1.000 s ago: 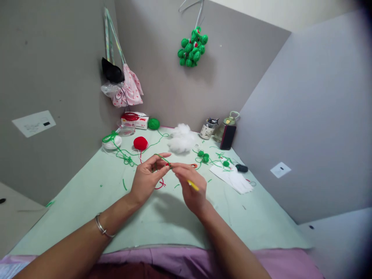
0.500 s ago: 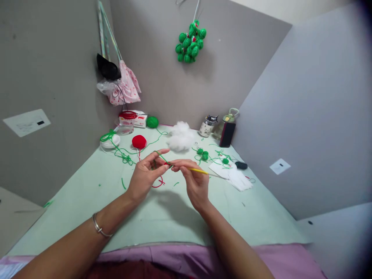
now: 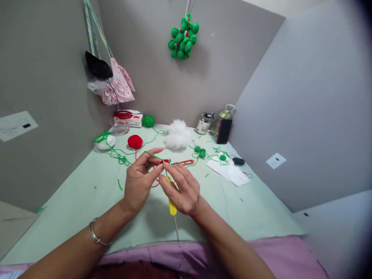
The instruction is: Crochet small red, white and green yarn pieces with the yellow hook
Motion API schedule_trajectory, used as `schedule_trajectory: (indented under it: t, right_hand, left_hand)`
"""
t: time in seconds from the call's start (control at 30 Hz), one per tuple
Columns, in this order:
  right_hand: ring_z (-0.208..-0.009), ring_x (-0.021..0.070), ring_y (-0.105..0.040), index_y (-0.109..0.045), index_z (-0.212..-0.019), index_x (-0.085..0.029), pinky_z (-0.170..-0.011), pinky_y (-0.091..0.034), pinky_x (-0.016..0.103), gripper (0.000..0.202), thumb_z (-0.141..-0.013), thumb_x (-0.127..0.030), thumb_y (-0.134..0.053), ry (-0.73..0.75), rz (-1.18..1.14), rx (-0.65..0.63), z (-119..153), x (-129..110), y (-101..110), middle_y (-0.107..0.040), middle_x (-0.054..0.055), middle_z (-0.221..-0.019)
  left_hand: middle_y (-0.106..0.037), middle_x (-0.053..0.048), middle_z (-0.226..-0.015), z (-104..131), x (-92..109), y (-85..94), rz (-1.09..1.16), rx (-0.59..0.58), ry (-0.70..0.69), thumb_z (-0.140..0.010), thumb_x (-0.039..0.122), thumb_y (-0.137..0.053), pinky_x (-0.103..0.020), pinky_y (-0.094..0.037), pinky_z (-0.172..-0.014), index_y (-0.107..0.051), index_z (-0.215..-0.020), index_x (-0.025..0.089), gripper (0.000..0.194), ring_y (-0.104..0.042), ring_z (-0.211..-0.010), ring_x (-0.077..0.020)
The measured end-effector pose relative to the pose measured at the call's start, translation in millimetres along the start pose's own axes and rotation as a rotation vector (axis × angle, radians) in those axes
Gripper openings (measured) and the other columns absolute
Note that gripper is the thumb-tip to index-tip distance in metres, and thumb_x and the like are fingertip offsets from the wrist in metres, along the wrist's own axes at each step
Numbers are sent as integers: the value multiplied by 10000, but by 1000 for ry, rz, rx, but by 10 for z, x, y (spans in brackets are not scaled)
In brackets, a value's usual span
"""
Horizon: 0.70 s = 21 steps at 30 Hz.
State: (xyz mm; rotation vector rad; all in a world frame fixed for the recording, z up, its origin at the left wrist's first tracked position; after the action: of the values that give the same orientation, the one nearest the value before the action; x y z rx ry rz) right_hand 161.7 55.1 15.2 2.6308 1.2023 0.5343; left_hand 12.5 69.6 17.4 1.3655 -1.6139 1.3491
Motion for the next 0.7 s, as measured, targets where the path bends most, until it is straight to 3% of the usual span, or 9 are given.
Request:
schedule_trajectory:
  t: [0.1,0.17,0.23,0.37,0.53,0.7]
  right_hand:
    - [-1073,207,-751,-708,-1174,-233,-861,-667,339,280,-965,-86,-593,-185,-230,0,33,24,-15,-767,138,-1220]
    - [-1032,177,-768,-713,-1180,-244,-838,-666,304,293,-983,-84,-564,-331,-365,20,61,69,-13,-779,107,-1201]
    - [-1001,164,-774,-725,-1165,-248,-841,-663,293,296,-988,-80,-558,-385,-394,28,83,102,-4,-788,91,-1181]
    - [-1035,190,-767,-730,-1200,-254,-865,-661,326,310,-984,-98,-572,-227,-294,-29,80,103,20,-773,112,-1239]
    - [-1035,169,-773,-726,-1192,-246,-870,-659,295,302,-997,-97,-551,-406,-411,-33,43,125,19,-787,93,-1175]
    - [-1056,247,-759,-697,-1226,-247,-920,-655,389,333,-940,-85,-642,-78,-82,-73,28,21,-15,-773,140,-1229]
  left_hand:
    - [-676,12,-875,-12,7,22,-79,24,-80,-803,242,-837,-243,-508,-792,-766,-1154,242,358,-619,-833,-144]
    - [-672,15,-848,-36,-6,28,-88,-11,-42,-809,266,-835,-249,-508,-787,-755,-1196,237,396,-615,-815,-147]
    - [-659,23,-826,-56,-20,24,-66,-69,32,-814,285,-832,-241,-501,-757,-752,-1214,241,410,-599,-778,-137]
    - [-650,25,-825,-65,-13,21,-47,-100,58,-818,279,-820,-248,-500,-766,-760,-1205,246,393,-609,-776,-137]
    - [-695,-2,-907,-42,-3,47,-195,1,-149,-829,240,-810,-274,-486,-873,-771,-1154,243,328,-633,-893,-170]
    - [-711,-17,-968,-16,-23,25,-221,29,-157,-826,258,-816,-307,-498,-901,-772,-1138,248,316,-657,-929,-199]
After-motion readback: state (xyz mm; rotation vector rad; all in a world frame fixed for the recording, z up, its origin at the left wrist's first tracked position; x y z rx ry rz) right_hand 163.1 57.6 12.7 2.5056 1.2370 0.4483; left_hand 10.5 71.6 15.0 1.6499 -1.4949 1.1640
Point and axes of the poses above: each hand's wrist, its own z-axis away from the middle knuckle, its own y-axis out of the back of the hand, x = y × z, the point moved 2 cm from there along -z, towards the middle knuckle
